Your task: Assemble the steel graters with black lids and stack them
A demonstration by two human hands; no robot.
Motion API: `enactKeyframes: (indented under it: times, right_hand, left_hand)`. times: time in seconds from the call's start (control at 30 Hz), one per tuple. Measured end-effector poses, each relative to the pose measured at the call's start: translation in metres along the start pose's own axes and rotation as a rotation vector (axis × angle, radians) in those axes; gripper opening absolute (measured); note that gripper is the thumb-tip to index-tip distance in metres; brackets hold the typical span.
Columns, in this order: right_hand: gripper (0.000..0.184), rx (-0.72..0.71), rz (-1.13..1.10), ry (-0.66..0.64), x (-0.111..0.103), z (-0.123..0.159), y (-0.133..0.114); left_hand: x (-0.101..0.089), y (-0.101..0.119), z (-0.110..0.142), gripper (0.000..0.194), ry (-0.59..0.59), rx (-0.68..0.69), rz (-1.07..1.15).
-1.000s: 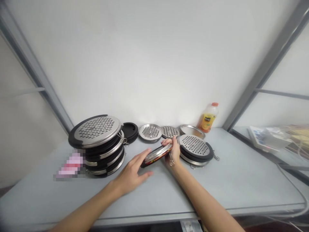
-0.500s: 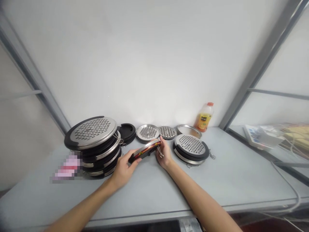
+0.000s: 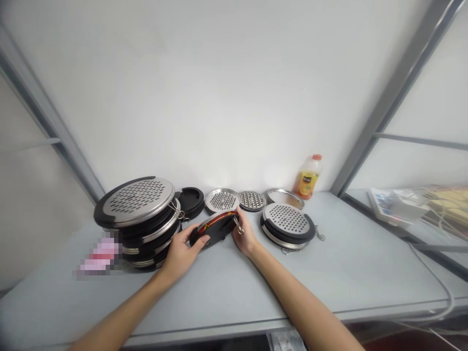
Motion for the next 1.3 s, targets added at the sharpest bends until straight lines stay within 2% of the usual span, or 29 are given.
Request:
enactKeyframes:
  times: [0.2, 0.43, 0.67, 0.77, 0.87, 0.97, 1.03, 1.1, 1.2, 1.3]
  right_hand:
    - [0.038, -0.004, 0.03, 0.015, -0.001, -0.001, 0.001]
    - [0.046, -0.01, 0.084, 0.026, -0.003, -0.001, 0.0]
    - [0.045, -0.023, 0.128, -0.003, -0.005, -0.001, -0.009]
    - [0.043, -0.015, 0.111, 0.01, -0.011, -0.004, -0.01]
    - [0.047, 0.012, 0.114, -0.043, -0.009, -0.004, -0.01]
    - [0.055, -0.009, 0.144, -0.076, -0.006, -0.003, -0.016]
    - [0.054, -0.065, 0.174, -0.059, -0.007, -0.002, -0.026]
    - [0.049, -0.126, 0.192, -0.043, -0.008, -0.001, -0.036]
    - [0.044, -0.211, 0.189, -0.057, -0.007, 0.001, -0.052]
    - [0.044, -0.272, 0.211, -0.09, -0.002, 0.004, -0.062]
  left_hand:
    - [0.001, 0.007, 0.0, 0.031, -0.024, 0.07, 0.06]
    - [0.002, 0.014, 0.002, 0.036, -0.155, 0.1, 0.108]
    - [0.01, 0.017, 0.003, 0.037, -0.272, 0.132, 0.128]
    - [0.01, 0.016, 0.004, 0.035, -0.266, 0.163, 0.079]
    - [0.01, 0.015, 0.007, 0.035, -0.257, 0.239, 0.0]
    - [0.012, 0.027, 0.014, 0.04, -0.248, 0.467, -0.122]
    - [0.014, 0.035, 0.018, 0.042, -0.223, 0.618, -0.203]
    - [0.014, 0.04, 0.021, 0.044, -0.186, 0.708, -0.248]
    - [0.011, 0.04, 0.021, 0.044, -0.144, 0.721, -0.226]
    - [0.005, 0.033, 0.019, 0.041, -0.09, 0.618, -0.135]
Point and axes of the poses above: each hand's wrist, its own z-axis away from the middle knuckle, its own x-axis out of the palm, y = z × x, the point moved 7 cm from there along -z, towards the middle knuckle, and after that the axes turned 8 degrees about -z, right-handed, at the moved point
